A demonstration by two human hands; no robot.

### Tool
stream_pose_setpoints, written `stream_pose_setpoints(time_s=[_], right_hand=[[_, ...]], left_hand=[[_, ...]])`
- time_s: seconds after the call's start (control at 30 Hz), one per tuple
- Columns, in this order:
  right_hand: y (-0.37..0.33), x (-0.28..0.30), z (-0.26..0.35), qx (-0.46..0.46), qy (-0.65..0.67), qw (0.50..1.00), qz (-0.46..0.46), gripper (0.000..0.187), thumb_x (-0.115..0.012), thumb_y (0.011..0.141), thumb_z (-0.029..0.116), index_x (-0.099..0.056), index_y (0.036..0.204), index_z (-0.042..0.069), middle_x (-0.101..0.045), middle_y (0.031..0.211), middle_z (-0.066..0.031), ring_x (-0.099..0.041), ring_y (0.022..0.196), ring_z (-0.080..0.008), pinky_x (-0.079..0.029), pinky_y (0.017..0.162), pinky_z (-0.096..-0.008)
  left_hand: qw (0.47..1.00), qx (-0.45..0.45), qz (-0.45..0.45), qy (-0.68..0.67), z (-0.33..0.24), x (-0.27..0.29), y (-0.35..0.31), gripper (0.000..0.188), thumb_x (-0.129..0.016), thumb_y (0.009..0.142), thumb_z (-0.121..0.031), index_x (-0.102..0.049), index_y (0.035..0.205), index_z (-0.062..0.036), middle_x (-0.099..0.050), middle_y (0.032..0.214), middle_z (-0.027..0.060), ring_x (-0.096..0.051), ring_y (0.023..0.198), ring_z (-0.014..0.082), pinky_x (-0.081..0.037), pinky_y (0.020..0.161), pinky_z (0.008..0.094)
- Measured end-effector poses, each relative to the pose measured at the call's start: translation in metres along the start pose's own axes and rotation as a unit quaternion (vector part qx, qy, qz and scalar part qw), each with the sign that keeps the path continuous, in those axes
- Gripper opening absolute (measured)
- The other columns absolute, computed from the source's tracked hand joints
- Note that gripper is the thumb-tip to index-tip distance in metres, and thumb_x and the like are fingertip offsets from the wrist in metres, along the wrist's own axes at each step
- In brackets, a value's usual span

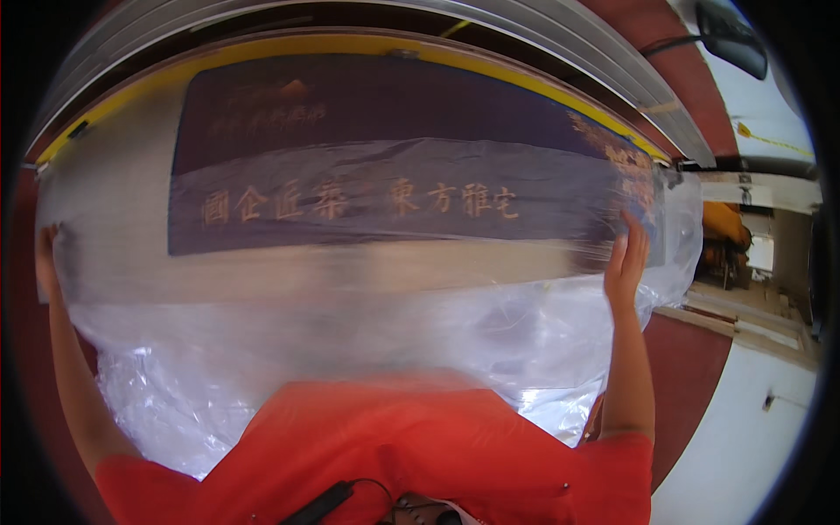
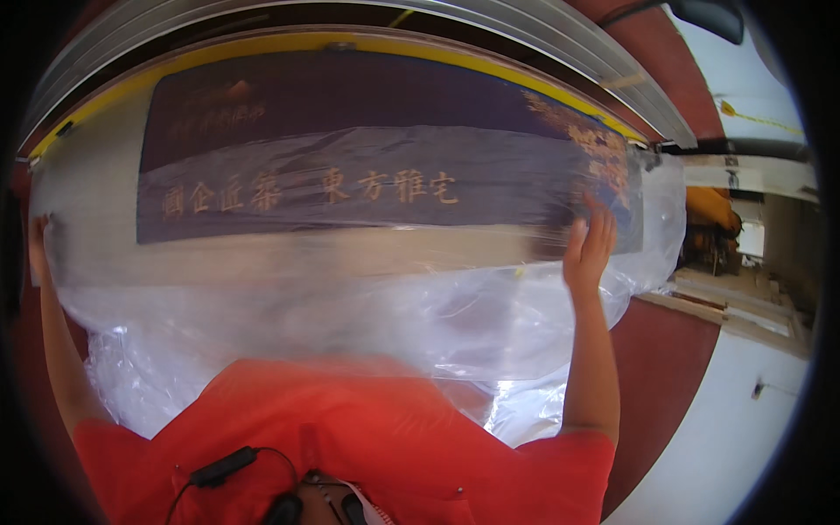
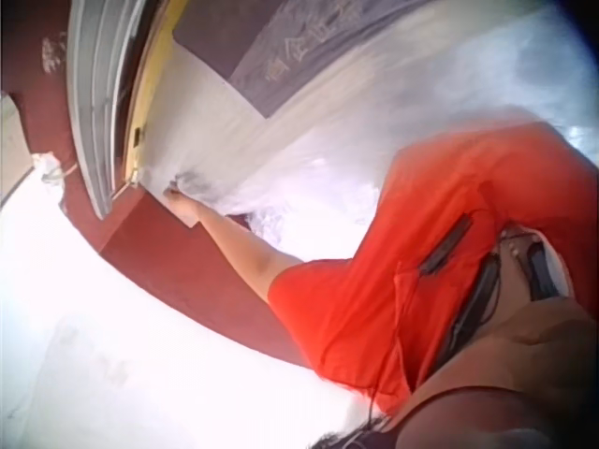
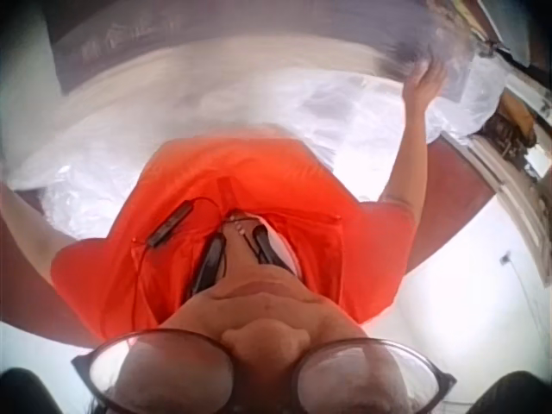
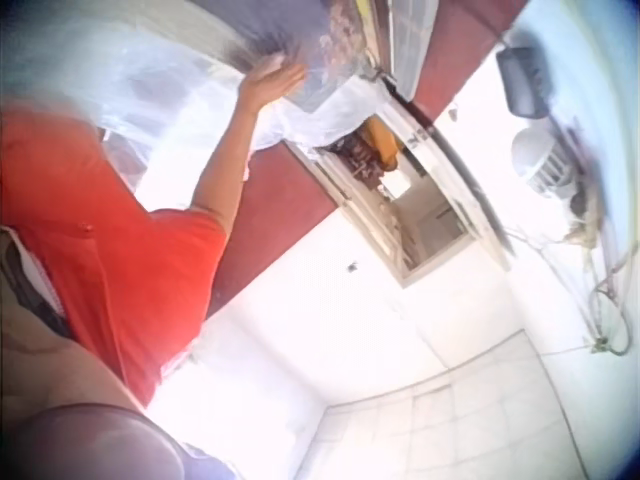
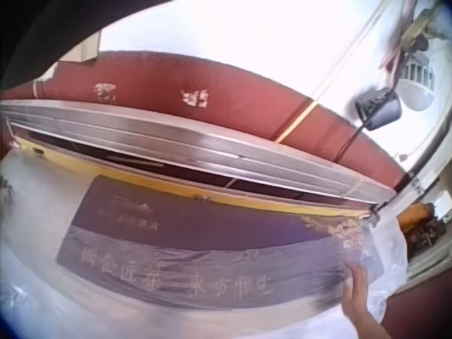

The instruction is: The person wraps a large, flat rectangular object with a clear plastic sheet. They repeatedly smooth the plastic over the surface, pull it taut, and fold the edges over the sides of the object to secure the wrapping.

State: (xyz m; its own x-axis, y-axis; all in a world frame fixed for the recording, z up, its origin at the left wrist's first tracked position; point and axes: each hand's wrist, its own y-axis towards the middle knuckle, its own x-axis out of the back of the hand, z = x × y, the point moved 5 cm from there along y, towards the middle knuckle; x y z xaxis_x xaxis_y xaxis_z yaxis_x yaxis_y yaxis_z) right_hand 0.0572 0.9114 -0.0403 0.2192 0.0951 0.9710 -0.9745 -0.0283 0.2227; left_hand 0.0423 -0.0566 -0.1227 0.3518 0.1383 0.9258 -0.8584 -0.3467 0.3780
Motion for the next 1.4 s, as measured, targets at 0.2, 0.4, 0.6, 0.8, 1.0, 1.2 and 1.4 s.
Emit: stream_pose_setpoints(time_s=[0.2, 0.4, 0.6, 0.8, 1.0, 1.2, 1.4], right_hand=[[0.066, -0.037, -0.179, 0.006, 0.011, 0.998, 0.064, 0.039, -0.037, 0.086, 0.024, -0.036, 0.12, 0.004, -0.034, 0.125, -0.0132, -0.025, 0.119, -0.0255, -0.016, 0.099, -0.0331], [0.105, 0.005, 0.201, 0.132, 0.142, 0.98, 0.051, 0.034, -0.047, 0.081, 0.015, -0.044, 0.113, 0.007, -0.046, 0.113, -0.0129, -0.045, 0.105, -0.0252, -0.037, 0.085, -0.0327], [-0.073, -0.075, 0.339, 0.35, -0.132, 0.641, 0.671, 0.058, -0.057, 0.071, 0.043, -0.045, 0.112, 0.004, -0.044, 0.113, -0.0165, -0.043, 0.104, -0.0293, -0.035, 0.087, -0.0369], [-0.071, -0.091, 0.426, 0.218, 0.367, 0.724, 0.543, 0.06, -0.051, 0.075, 0.043, -0.041, 0.115, 0.0, -0.051, 0.104, -0.0171, -0.054, 0.084, -0.0264, -0.04, 0.077, -0.0329], [-0.07, -0.004, 0.42, 0.223, 0.351, 0.441, 0.795, 0.044, -0.054, 0.075, 0.031, -0.047, 0.104, -0.001, -0.051, 0.083, -0.008, -0.048, 0.072, -0.0132, -0.041, 0.065, -0.0267], [-0.079, 0.047, 0.158, -0.044, 0.176, 0.83, 0.528, 0.036, -0.051, 0.077, 0.027, -0.049, 0.101, 0.0, -0.053, 0.088, -0.0081, -0.051, 0.077, -0.0168, -0.043, 0.067, -0.0293], [-0.123, 0.136, -0.072, -0.271, -0.063, 0.959, 0.061, 0.029, -0.049, 0.079, 0.023, -0.051, 0.099, 0.002, -0.056, 0.094, -0.0083, -0.054, 0.082, -0.0204, -0.044, 0.07, -0.032]], left_hand=[[0.987, 0.015, 0.032, -0.155, -0.084, -0.011, 0.028, 0.041, -0.039, 0.082, -0.032, -0.047, 0.113, -0.0065, -0.054, 0.105, 0.0102, -0.051, 0.096, 0.0198, -0.036, 0.084, 0.0287], [0.997, 0.074, -0.014, -0.009, -0.124, 0.062, -0.007, 0.032, -0.042, 0.08, -0.04, -0.05, 0.078, -0.0091, -0.059, 0.078, 0.0103, -0.054, 0.074, 0.0316, -0.041, 0.062, 0.0381], [0.993, 0.086, 0.023, -0.072, -0.123, 0.057, -0.008, 0.037, -0.041, 0.079, -0.045, -0.052, 0.079, -0.0092, -0.058, 0.079, 0.0136, -0.053, 0.076, 0.0324, -0.041, 0.064, 0.0409], [0.991, 0.085, -0.005, -0.102, -0.147, 0.063, -0.015, 0.03, -0.045, 0.078, -0.03, -0.051, 0.087, -0.0018, -0.055, 0.086, 0.0218, -0.053, 0.084, 0.0344, -0.041, 0.072, 0.0413], [0.988, 0.05, -0.132, -0.055, -0.092, 0.049, -0.022, 0.028, -0.043, 0.078, -0.028, -0.05, 0.089, -0.0033, -0.056, 0.083, 0.0206, -0.053, 0.08, 0.0367, -0.041, 0.072, 0.0438], [0.996, 0.069, 0.05, 0.012, -0.088, 0.02, 0.007, 0.047, -0.033, 0.082, -0.046, -0.047, 0.102, -0.0064, -0.052, 0.101, 0.0198, -0.049, 0.094, 0.0354, -0.038, 0.078, 0.0427], [0.997, -0.01, 0.041, -0.058, -0.042, -0.019, 0.028, 0.047, -0.034, 0.081, -0.046, -0.049, 0.1, -0.0055, -0.05, 0.103, 0.0202, -0.047, 0.096, 0.0354, -0.037, 0.079, 0.0421]])
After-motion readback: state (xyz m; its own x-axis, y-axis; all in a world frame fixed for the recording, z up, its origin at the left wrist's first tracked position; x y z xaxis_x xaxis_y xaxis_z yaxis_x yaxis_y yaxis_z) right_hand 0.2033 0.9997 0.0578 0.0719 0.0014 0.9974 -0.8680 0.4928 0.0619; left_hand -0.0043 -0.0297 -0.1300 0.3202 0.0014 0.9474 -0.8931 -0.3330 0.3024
